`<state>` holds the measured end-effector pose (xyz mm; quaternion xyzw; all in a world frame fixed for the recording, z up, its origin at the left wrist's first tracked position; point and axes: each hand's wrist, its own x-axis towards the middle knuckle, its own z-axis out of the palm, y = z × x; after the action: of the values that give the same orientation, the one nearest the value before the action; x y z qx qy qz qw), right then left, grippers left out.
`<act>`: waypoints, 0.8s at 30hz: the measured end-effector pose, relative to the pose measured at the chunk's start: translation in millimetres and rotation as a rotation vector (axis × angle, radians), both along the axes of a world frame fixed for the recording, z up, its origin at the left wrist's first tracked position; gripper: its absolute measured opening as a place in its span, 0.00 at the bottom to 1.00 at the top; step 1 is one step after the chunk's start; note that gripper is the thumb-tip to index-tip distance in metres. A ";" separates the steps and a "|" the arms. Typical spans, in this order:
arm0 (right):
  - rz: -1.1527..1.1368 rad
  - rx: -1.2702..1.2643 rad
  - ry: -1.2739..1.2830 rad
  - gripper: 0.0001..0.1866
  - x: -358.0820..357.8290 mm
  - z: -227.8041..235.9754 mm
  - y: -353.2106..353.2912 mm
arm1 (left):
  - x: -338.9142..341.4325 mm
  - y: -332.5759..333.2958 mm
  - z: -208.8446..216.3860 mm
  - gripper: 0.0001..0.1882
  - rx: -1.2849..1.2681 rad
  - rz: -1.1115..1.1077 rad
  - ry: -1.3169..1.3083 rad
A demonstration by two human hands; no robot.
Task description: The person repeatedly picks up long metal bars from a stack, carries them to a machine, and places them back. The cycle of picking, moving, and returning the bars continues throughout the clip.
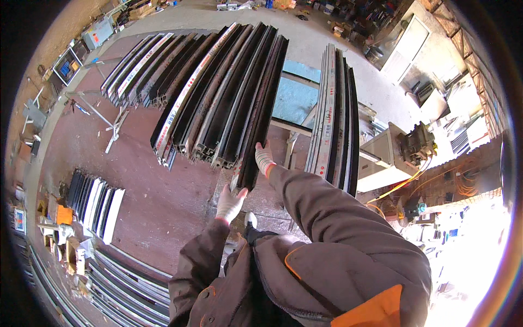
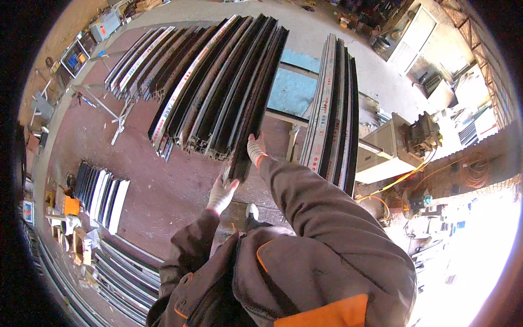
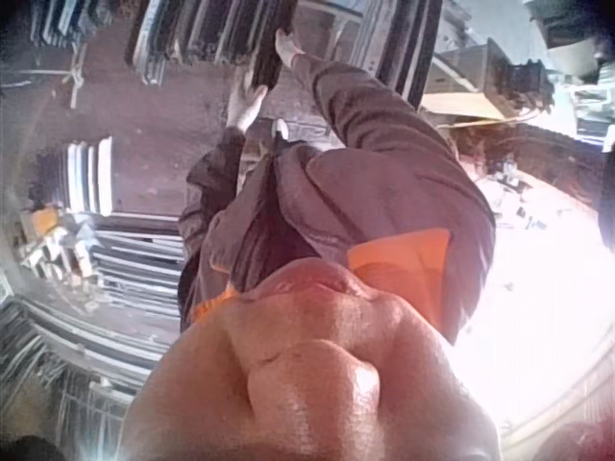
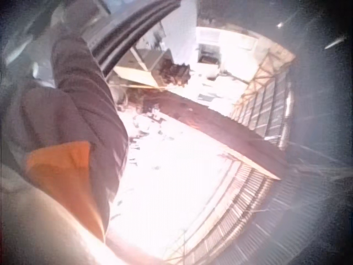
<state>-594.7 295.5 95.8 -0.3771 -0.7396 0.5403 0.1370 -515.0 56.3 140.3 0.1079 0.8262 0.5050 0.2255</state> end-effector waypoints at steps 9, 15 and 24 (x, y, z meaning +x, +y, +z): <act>0.071 0.192 -0.355 0.30 -51.6 -54.9 59.4 | 119.3 -195.3 -93.6 0.26 -0.623 -0.198 -0.203; 0.028 0.056 -0.242 0.30 -57.3 -46.1 53.2 | 189.7 -283.0 -190.0 0.29 -0.535 0.030 -0.453; -0.161 0.024 -0.247 0.27 -54.7 -2.0 39.0 | 173.5 -293.7 -217.8 0.34 -0.349 0.155 -0.544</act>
<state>-649.4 334.5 93.8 -0.4972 -0.7246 0.4682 0.0922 -341.4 -237.4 -77.5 -0.1344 0.8155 0.3819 0.4137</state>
